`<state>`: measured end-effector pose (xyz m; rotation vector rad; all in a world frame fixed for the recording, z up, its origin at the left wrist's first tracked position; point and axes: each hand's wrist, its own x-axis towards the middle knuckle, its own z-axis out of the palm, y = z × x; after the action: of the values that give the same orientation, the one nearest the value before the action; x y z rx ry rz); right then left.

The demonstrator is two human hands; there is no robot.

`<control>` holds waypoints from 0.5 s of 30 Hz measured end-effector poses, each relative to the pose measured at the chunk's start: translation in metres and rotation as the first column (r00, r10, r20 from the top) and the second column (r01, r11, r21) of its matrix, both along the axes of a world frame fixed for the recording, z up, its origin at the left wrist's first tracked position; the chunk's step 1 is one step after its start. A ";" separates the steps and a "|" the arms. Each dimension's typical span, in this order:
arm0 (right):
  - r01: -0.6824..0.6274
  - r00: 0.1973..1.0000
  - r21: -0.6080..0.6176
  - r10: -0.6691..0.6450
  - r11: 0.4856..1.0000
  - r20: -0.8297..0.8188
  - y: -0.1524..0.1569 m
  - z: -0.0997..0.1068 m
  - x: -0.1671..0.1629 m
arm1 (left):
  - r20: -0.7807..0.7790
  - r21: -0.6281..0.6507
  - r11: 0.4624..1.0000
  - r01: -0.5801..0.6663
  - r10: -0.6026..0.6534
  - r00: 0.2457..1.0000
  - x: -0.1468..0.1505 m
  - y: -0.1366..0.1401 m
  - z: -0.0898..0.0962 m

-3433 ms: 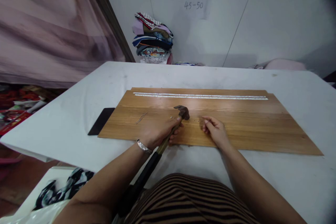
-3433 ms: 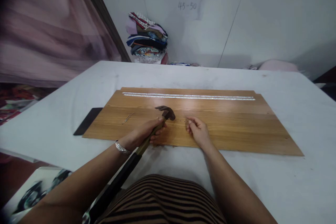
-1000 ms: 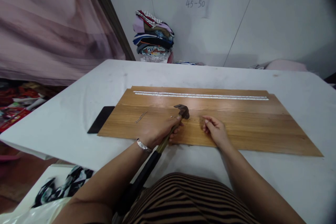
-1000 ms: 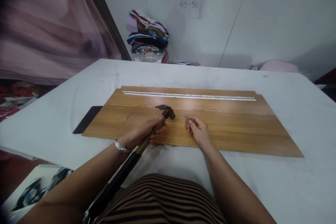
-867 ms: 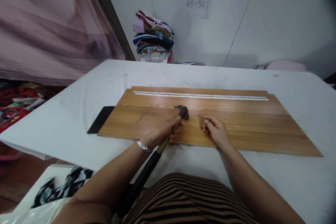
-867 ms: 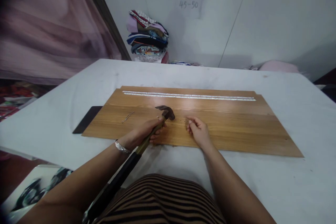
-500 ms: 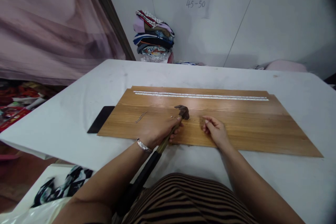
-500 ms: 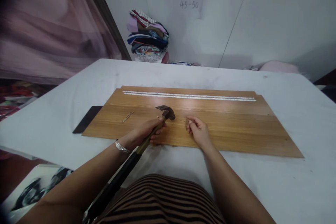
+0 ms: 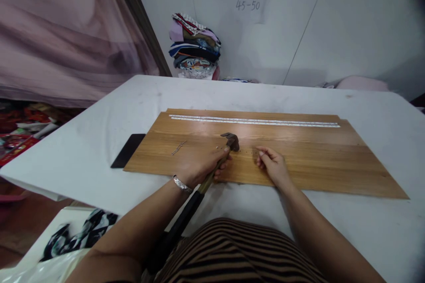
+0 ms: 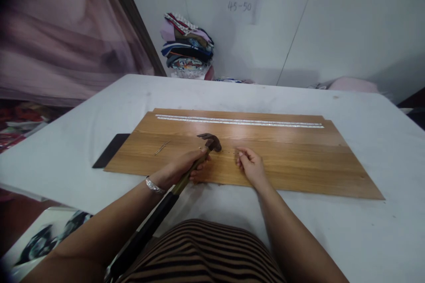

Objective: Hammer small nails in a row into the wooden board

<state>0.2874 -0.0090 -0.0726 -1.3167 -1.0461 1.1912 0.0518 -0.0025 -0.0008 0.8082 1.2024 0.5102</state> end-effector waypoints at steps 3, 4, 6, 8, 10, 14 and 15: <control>-0.004 1.000 -0.001 0.004 1.000 -0.004 0.000 0.000 0.000 | 0.015 0.014 1.000 0.010 -0.011 1.000 -0.001 0.000 -0.001; -0.007 1.000 -0.004 0.007 1.000 -0.005 0.000 0.000 0.000 | 0.014 0.017 1.000 0.013 -0.013 1.000 -0.001 0.000 0.000; -0.004 1.000 -0.013 0.004 1.000 -0.011 0.000 0.000 0.000 | 0.007 0.016 1.000 0.015 -0.015 1.000 -0.001 0.001 0.000; 0.003 1.000 -0.017 -0.003 1.000 -0.015 0.000 0.000 0.000 | 0.009 0.011 1.000 0.014 -0.014 1.000 -0.001 0.001 0.000; 0.009 1.000 -0.013 -0.009 1.000 -0.015 0.000 0.000 -0.001 | 0.014 0.004 1.000 0.008 -0.008 1.000 -0.001 0.001 -0.001; 0.012 1.000 0.000 -0.012 1.000 -0.008 0.000 -0.002 -0.001 | 0.001 0.016 1.000 0.001 -0.001 1.000 -0.001 0.001 -0.001; 0.012 1.000 0.003 -0.012 1.000 -0.005 0.000 -0.002 -0.001 | 0.001 0.024 1.000 0.006 -0.006 1.000 -0.002 0.001 -0.001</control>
<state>0.2864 -0.0086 -0.0751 -1.3155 -1.0345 1.1832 0.0503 -0.0018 -0.0021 0.8324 1.1945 0.5207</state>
